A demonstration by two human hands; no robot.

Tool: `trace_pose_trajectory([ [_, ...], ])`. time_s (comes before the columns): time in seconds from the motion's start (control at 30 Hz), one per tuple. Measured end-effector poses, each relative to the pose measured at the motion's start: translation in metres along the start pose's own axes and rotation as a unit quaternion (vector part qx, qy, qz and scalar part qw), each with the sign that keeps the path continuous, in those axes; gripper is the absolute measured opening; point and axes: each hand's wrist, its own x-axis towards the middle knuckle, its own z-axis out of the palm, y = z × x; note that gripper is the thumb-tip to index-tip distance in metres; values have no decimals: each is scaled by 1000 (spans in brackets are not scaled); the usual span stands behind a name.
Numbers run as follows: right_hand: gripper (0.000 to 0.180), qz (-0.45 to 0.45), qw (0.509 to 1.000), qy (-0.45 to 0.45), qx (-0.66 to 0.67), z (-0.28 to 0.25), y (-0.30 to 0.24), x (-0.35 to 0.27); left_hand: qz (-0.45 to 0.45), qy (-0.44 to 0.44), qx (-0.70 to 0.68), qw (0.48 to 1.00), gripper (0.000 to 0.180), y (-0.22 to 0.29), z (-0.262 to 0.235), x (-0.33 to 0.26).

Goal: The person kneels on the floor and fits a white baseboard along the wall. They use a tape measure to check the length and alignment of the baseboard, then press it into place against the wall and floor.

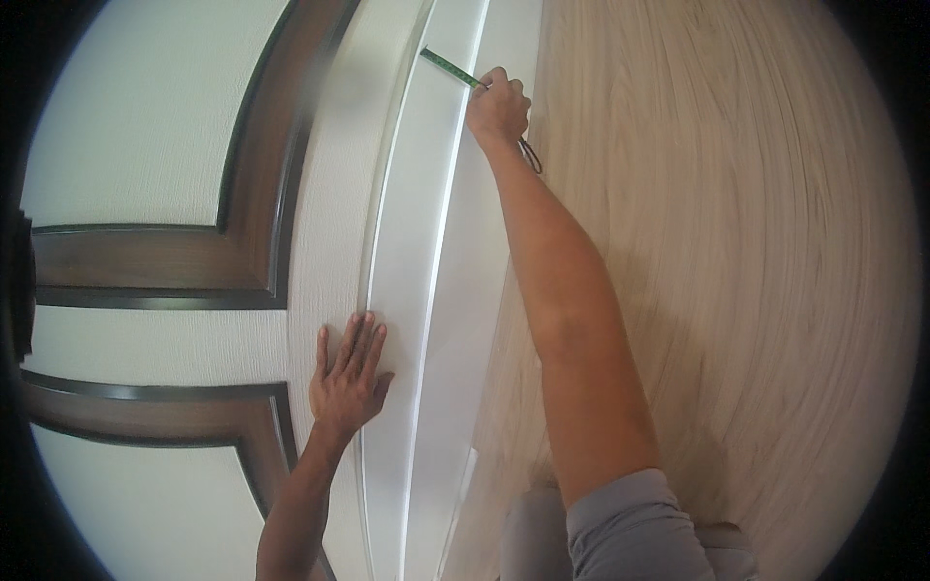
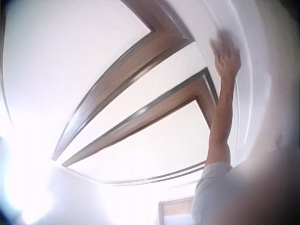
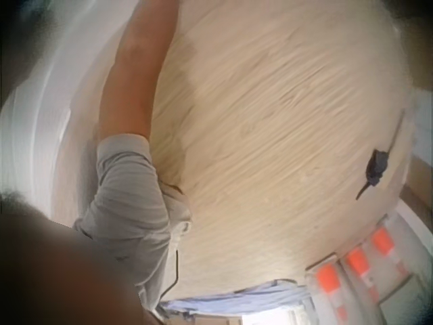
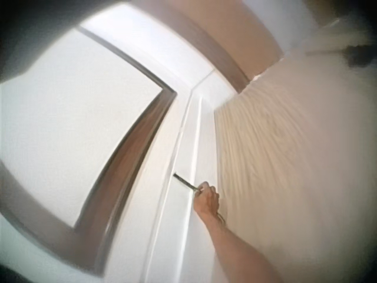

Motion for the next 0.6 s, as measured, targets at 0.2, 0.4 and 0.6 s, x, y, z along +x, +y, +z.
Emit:
trace_pose_trajectory([
  [0.2, 19, -33, 999, -16, -12, 29, -10, 47, -2, -7, -6, 1000, 76, -1, 2, 0],
  [0.4, 21, -39, 999, -12, -18, 45, -14, 73, 0, -35, -4, 999, 76, -1, 3, 0],
  [0.6, 16, -62, 998, 25, -10, 53, -9, 80, -1, -38, 21, 999, 82, -2, 7, 0],
])
